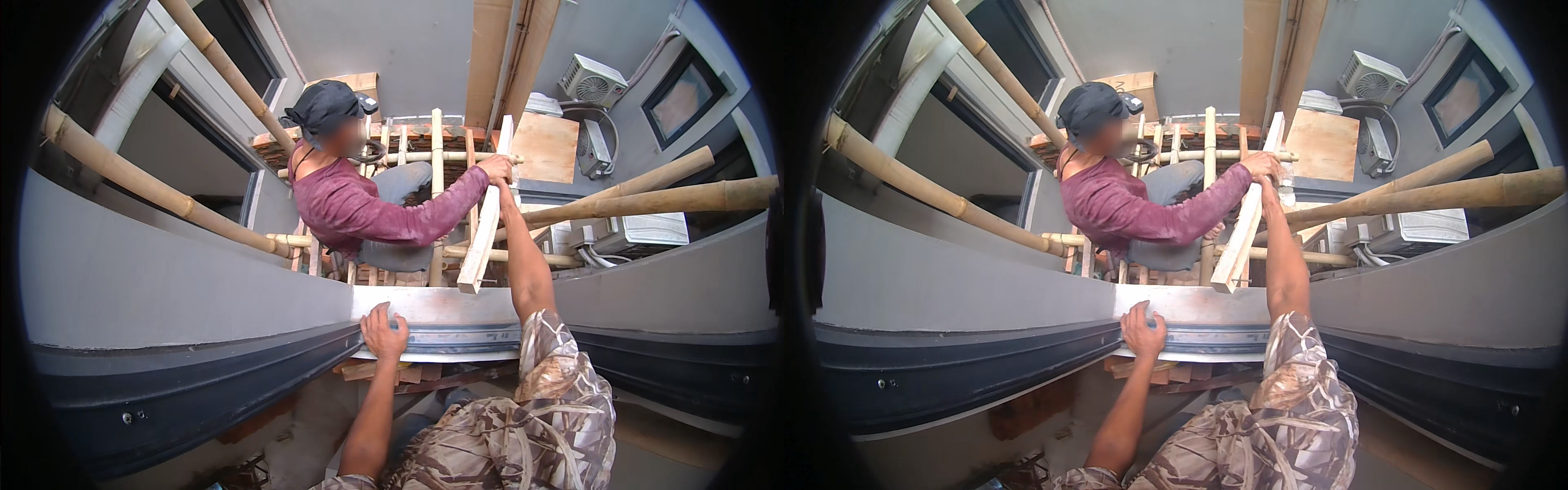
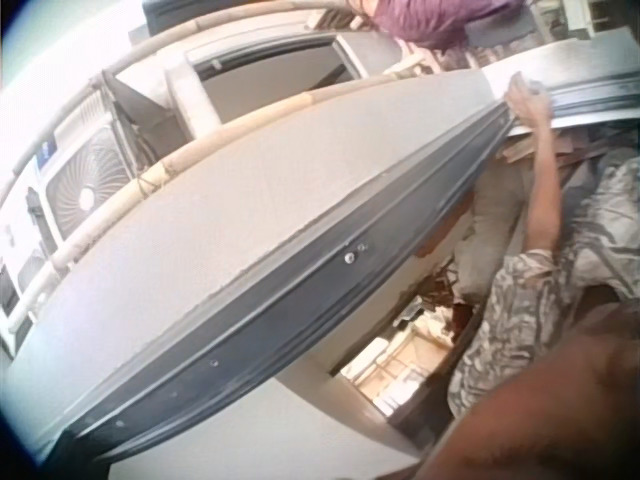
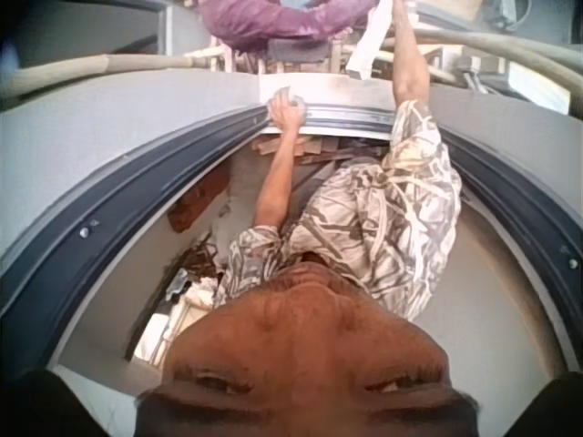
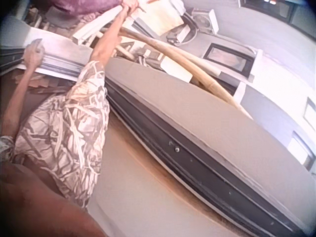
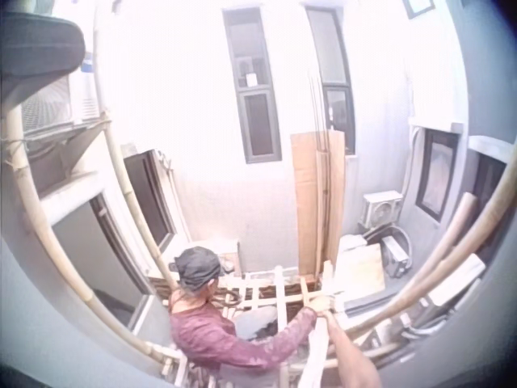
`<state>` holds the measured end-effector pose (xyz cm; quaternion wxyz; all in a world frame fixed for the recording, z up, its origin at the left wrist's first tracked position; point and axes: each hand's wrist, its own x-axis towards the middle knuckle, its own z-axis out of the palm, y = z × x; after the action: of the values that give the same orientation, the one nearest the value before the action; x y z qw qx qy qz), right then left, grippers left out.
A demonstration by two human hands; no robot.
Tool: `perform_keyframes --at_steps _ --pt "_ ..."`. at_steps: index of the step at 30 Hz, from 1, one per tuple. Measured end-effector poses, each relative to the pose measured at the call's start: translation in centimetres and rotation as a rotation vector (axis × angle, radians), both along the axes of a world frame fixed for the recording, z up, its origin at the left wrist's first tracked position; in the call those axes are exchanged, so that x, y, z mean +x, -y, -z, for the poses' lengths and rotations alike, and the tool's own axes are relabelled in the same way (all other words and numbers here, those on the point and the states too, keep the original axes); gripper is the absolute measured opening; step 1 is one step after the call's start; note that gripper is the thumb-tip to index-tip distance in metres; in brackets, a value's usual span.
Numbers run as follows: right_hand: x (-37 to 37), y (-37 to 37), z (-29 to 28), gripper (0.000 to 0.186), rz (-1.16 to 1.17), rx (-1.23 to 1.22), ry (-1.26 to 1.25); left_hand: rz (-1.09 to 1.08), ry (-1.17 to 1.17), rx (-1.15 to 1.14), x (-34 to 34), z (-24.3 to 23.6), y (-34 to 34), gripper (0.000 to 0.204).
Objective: The person saws a piece of wood using a hand saw while standing on a staircase and then marks another piece of wood with a pencil.
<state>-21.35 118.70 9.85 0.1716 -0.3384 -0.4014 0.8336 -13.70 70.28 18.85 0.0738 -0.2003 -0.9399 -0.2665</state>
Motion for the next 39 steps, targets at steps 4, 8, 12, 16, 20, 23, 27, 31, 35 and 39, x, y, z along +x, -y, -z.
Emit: perform_keyframes --at_steps 4,8,12,16,20,23,27,31,35,39 --pt "-1.3 2.6 -0.2 0.075 -0.217 -0.013 0.031 -0.026 0.0 -0.056 -0.5 0.4 1.6 0.034" --pt "0.1 3.7 3.4 0.08 -0.079 0.02 0.295 -0.041 0.004 -0.076 -0.5 0.7 2.1 0.034" --pt "5.9 -0.3 9.5 0.057 0.61 0.037 0.25 0.024 0.015 0.011 0.7 0.6 -1.3 0.034" --pt "3.0 10.3 7.7 0.044 0.776 -0.204 0.346 -0.068 -0.034 -0.057 -0.8 0.8 2.7 0.033" --pt "8.5 6.4 6.8 0.029 0.834 0.152 0.387 0.002 0.026 0.02 0.8 1.4 -1.4 0.033" --pt "8.4 13.5 1.9 0.034 0.62 0.402 0.267 -0.027 0.043 -0.029 0.4 1.4 -0.1 0.034" --pt "13.0 25.7 -8.0 0.04 0.218 0.922 0.263 -0.075 0.012 -0.069 -0.5 1.3 2.8 0.034" --pt "20.3 30.4 -10.4 0.043 -0.007 1.219 0.47 -0.056 0.031 -0.058 -0.1 1.3 1.9 0.033" --pt "23.5 31.8 -8.9 0.042 0.076 1.356 0.495 -0.047 0.016 -0.049 0.3 1.3 1.1 0.03" --pt "22.9 32.4 -8.6 0.037 0.086 1.455 0.494 -0.054 0.011 -0.044 0.4 1.0 1.1 0.028"
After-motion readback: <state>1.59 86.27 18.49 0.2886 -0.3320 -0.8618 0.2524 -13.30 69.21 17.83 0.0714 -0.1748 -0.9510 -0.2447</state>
